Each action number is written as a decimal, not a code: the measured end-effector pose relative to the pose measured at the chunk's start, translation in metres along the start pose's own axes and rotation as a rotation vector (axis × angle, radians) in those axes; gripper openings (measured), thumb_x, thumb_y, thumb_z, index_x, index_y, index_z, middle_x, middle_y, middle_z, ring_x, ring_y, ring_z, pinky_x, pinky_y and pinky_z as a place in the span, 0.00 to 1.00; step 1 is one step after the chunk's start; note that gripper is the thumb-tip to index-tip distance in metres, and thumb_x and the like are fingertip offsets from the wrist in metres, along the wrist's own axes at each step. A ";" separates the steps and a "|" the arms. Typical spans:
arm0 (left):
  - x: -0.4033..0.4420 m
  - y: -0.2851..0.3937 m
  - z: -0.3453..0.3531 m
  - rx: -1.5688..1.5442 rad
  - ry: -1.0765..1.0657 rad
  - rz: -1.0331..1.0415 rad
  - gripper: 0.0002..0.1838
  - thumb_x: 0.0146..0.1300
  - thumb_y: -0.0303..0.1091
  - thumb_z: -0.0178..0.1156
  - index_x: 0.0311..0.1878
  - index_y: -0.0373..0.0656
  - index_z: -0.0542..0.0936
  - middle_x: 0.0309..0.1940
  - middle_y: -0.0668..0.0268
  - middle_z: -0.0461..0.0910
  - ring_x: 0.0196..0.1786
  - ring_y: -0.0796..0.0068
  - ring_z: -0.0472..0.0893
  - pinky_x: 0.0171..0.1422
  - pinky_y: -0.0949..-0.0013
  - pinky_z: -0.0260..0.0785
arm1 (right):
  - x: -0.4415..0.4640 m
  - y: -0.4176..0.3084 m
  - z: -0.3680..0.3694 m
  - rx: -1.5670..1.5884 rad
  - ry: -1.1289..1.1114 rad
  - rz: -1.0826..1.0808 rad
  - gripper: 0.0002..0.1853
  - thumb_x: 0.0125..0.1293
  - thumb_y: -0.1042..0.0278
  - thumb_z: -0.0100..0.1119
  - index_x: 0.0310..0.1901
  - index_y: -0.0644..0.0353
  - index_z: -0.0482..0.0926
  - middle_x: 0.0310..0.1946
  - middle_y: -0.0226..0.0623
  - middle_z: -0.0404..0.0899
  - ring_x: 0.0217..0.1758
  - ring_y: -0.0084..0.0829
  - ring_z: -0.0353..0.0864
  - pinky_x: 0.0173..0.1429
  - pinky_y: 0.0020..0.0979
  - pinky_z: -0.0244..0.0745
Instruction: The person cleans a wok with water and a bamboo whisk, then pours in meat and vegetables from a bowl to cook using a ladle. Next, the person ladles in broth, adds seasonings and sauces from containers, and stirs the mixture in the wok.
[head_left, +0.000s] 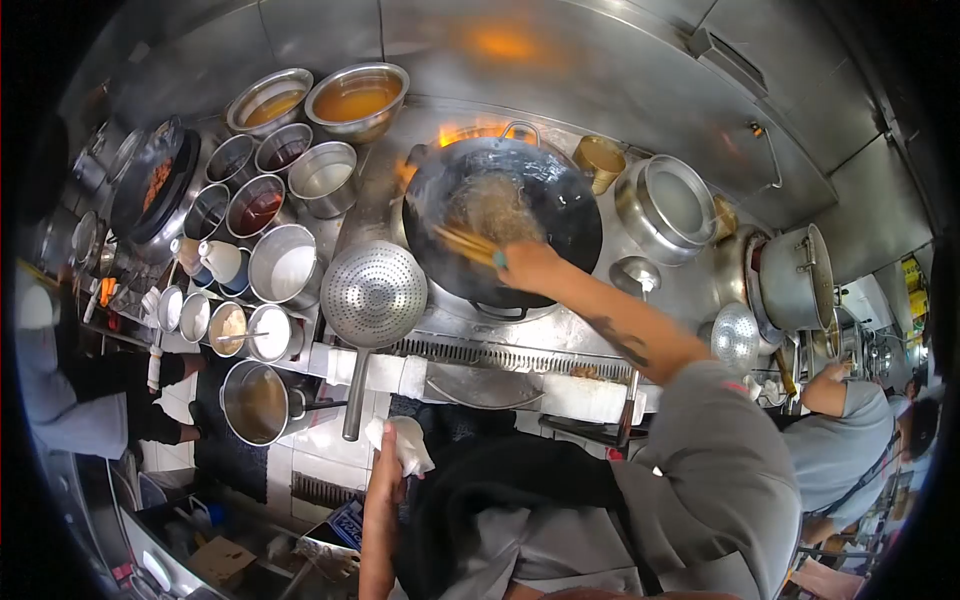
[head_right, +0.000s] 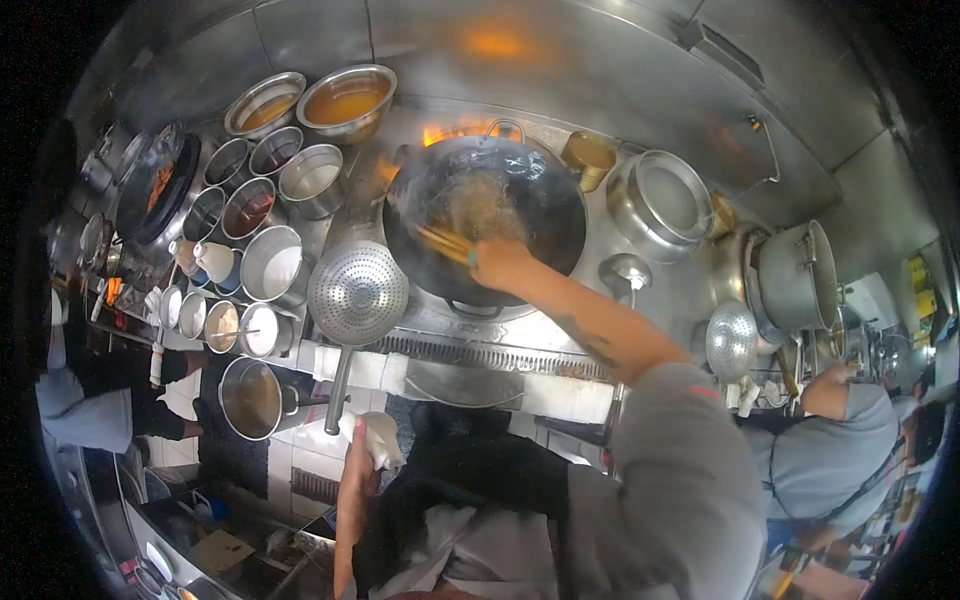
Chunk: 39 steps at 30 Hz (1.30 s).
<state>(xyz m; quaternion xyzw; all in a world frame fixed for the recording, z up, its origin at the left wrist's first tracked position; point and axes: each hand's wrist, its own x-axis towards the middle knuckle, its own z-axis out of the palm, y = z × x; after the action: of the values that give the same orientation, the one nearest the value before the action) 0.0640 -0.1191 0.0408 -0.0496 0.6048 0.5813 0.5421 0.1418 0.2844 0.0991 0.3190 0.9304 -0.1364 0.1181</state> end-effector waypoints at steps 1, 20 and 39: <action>0.000 0.000 -0.002 -0.010 0.026 0.007 0.36 0.67 0.66 0.42 0.55 0.38 0.70 0.36 0.60 0.77 0.33 0.67 0.78 0.23 0.65 0.69 | -0.018 0.008 -0.005 -0.064 -0.055 -0.015 0.18 0.55 0.57 0.58 0.40 0.63 0.82 0.38 0.51 0.82 0.42 0.49 0.83 0.48 0.43 0.78; 0.015 0.021 -0.014 -0.061 0.008 0.002 0.34 0.67 0.66 0.41 0.53 0.42 0.72 0.36 0.61 0.78 0.34 0.67 0.79 0.25 0.64 0.70 | -0.054 0.125 -0.004 -0.186 0.057 0.236 0.19 0.52 0.52 0.61 0.35 0.62 0.82 0.33 0.52 0.82 0.40 0.49 0.83 0.49 0.44 0.77; 0.017 0.032 0.043 -0.080 -0.228 -0.025 0.38 0.65 0.71 0.38 0.54 0.42 0.71 0.35 0.62 0.78 0.31 0.68 0.80 0.21 0.66 0.69 | -0.018 0.071 -0.041 0.062 0.119 0.148 0.21 0.55 0.49 0.59 0.45 0.52 0.83 0.39 0.50 0.82 0.44 0.48 0.82 0.50 0.44 0.76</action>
<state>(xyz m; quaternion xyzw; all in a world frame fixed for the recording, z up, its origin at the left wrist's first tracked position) 0.0606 -0.0669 0.0613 -0.0125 0.5147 0.6000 0.6124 0.1951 0.3416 0.1299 0.3981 0.9049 -0.1369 0.0624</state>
